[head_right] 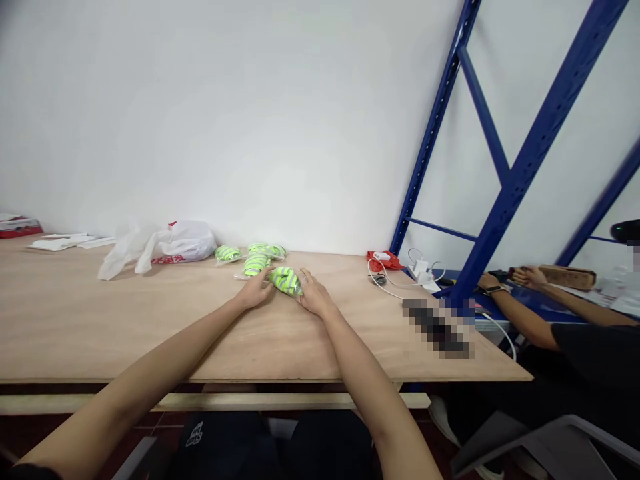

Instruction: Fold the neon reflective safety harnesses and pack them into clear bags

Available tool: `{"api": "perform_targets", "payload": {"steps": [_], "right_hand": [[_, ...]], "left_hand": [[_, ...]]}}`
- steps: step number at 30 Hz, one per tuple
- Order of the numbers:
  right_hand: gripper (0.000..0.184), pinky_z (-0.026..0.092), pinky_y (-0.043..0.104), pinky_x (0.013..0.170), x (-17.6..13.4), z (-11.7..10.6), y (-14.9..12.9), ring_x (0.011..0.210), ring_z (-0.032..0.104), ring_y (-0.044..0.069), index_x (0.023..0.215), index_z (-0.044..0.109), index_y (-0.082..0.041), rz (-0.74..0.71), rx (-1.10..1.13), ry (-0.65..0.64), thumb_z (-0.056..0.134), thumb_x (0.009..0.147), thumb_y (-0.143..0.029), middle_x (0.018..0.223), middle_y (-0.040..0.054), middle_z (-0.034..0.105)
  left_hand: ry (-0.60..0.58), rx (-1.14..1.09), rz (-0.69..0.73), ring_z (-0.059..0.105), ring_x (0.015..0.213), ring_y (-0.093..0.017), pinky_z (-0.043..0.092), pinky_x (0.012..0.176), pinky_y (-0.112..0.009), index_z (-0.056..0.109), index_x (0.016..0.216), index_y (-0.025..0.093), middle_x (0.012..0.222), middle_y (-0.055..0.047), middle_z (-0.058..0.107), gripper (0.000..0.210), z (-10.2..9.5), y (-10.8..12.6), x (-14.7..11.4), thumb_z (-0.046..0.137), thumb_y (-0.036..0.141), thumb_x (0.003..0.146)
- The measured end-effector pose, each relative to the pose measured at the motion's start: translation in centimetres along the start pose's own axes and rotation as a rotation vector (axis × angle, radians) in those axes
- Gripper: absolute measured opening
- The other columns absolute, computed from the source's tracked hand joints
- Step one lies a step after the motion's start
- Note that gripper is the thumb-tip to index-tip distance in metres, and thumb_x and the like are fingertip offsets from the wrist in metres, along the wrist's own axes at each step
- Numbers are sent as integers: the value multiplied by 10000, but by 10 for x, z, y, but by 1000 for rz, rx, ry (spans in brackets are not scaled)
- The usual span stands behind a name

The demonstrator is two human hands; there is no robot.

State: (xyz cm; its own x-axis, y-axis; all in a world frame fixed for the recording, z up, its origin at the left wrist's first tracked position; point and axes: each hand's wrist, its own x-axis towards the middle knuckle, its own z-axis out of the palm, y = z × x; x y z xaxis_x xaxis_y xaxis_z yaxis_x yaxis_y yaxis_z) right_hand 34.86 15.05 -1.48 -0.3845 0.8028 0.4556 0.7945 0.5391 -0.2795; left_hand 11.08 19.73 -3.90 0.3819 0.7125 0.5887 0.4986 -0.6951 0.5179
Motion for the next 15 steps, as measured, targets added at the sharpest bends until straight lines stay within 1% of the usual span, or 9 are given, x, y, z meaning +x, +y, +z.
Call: {"api": "perform_targets", "payload": {"steps": [2, 4, 8, 11, 13, 15], "right_hand": [[741, 491, 385, 996, -1, 1, -2, 1239, 577, 288, 1520, 374, -239, 28, 22, 23, 644, 832, -275, 1517, 127, 453], [701, 514, 378, 938, -1, 2, -3, 1122, 642, 282, 1483, 432, -270, 68, 52, 56, 663, 824, -331, 1421, 106, 558], [553, 508, 386, 914, 2, 5, 0, 1040, 670, 281, 1338, 593, -268, 148, 152, 141, 676, 797, -347, 1201, 76, 702], [418, 524, 372, 862, 7, 9, 6, 931, 693, 263, 1187, 696, -227, 183, 278, 170, 661, 789, -351, 1028, 58, 758], [344, 536, 370, 820, 10, 12, 11, 872, 697, 263, 1060, 743, -189, 211, 372, 183, 637, 798, -385, 927, 57, 769], [331, 543, 383, 797, 12, 15, 16, 853, 696, 277, 946, 762, -161, 246, 465, 202, 619, 794, -418, 863, 61, 767]], "left_hand": [[35, -50, -2, 543, 1289, -298, 464, 1055, -481, 428, 1407, 168, 1383, -157, 574, 588, -2, 2, 1, 515, 180, 825], [94, -125, -17, 555, 1266, -298, 498, 1004, -468, 424, 1411, 177, 1376, -156, 572, 575, -5, 6, 1, 518, 202, 844], [193, -191, -55, 618, 1102, -281, 539, 897, -442, 434, 1406, 170, 1349, -158, 568, 563, -10, 18, 0, 532, 232, 856], [210, -213, -99, 627, 1032, -261, 540, 871, -431, 439, 1399, 169, 1362, -156, 553, 561, -12, 24, 0, 542, 234, 851], [207, -234, -121, 620, 1058, -262, 529, 895, -435, 438, 1395, 174, 1392, -154, 532, 551, -13, 26, 0, 543, 244, 859], [206, -254, -133, 601, 1116, -274, 512, 933, -448, 419, 1407, 188, 1436, -155, 497, 548, -11, 26, 1, 542, 274, 881]]}}
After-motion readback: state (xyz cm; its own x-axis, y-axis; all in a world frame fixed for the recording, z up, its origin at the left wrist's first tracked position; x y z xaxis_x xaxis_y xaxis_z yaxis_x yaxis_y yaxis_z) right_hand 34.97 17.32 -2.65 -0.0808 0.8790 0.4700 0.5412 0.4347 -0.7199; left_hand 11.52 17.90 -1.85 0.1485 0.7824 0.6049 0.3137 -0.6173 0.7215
